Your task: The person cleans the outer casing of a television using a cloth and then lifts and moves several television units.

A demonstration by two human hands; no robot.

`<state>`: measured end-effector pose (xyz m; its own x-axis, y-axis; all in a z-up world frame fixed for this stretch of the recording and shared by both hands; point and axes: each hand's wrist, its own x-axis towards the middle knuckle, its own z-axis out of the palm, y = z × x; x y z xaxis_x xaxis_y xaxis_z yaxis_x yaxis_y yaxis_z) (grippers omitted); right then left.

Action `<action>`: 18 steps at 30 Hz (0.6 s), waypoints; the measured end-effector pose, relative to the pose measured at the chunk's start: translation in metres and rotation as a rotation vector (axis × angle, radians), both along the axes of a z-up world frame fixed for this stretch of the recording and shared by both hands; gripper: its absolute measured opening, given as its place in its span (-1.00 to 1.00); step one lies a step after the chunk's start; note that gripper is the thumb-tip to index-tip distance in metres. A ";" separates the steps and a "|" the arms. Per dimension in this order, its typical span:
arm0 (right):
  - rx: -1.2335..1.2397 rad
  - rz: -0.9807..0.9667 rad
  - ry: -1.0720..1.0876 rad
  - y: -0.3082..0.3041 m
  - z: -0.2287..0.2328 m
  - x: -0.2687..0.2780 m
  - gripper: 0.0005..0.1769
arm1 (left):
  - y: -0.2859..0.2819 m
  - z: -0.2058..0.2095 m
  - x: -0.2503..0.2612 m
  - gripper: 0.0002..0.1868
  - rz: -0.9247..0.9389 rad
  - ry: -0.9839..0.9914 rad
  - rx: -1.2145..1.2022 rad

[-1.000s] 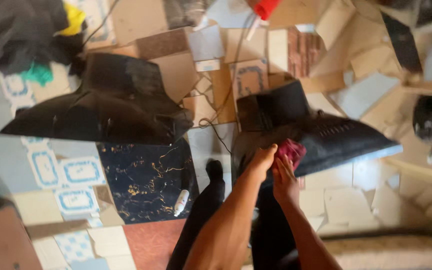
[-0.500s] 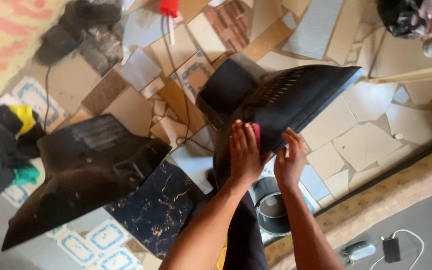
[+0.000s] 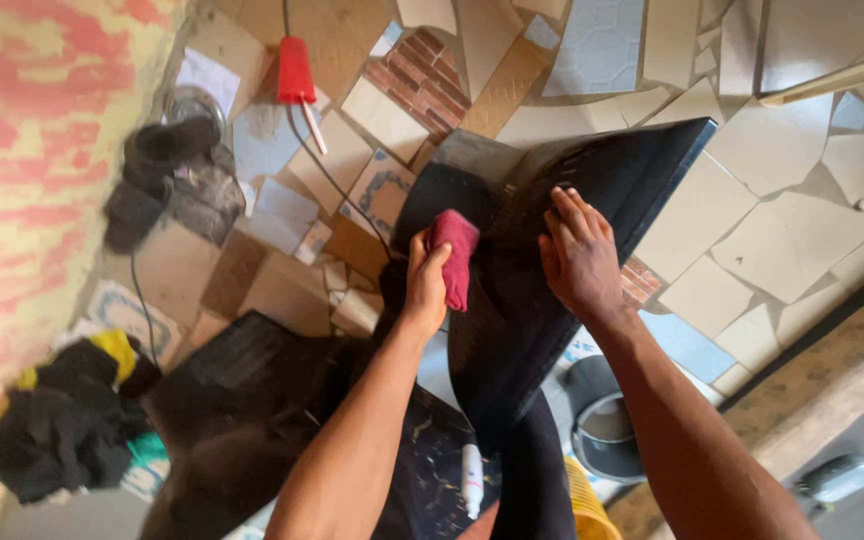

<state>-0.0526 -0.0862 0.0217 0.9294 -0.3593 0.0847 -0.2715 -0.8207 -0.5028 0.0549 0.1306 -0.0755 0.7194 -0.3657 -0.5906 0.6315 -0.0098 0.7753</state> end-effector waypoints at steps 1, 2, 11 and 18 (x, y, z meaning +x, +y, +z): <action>-0.055 -0.018 0.039 0.006 0.000 0.003 -0.58 | -0.007 -0.015 0.019 -0.54 -0.098 -0.021 0.011; -0.109 -0.033 0.079 0.010 0.000 0.007 -0.54 | -0.017 -0.028 0.035 -0.58 -0.195 -0.042 0.022; -0.225 -0.139 0.265 0.016 0.007 0.024 -0.55 | -0.071 -0.015 0.120 -0.61 -0.986 -1.095 0.574; -0.211 -0.174 0.304 0.018 0.004 0.027 -0.60 | -0.050 0.031 0.098 -0.33 -1.315 -1.372 0.530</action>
<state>-0.0258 -0.0681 0.0258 0.8502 -0.5177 -0.0958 -0.5259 -0.8258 -0.2039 0.1531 0.0807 -0.0441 0.1863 -0.9661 -0.1788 -0.8764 -0.2456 0.4141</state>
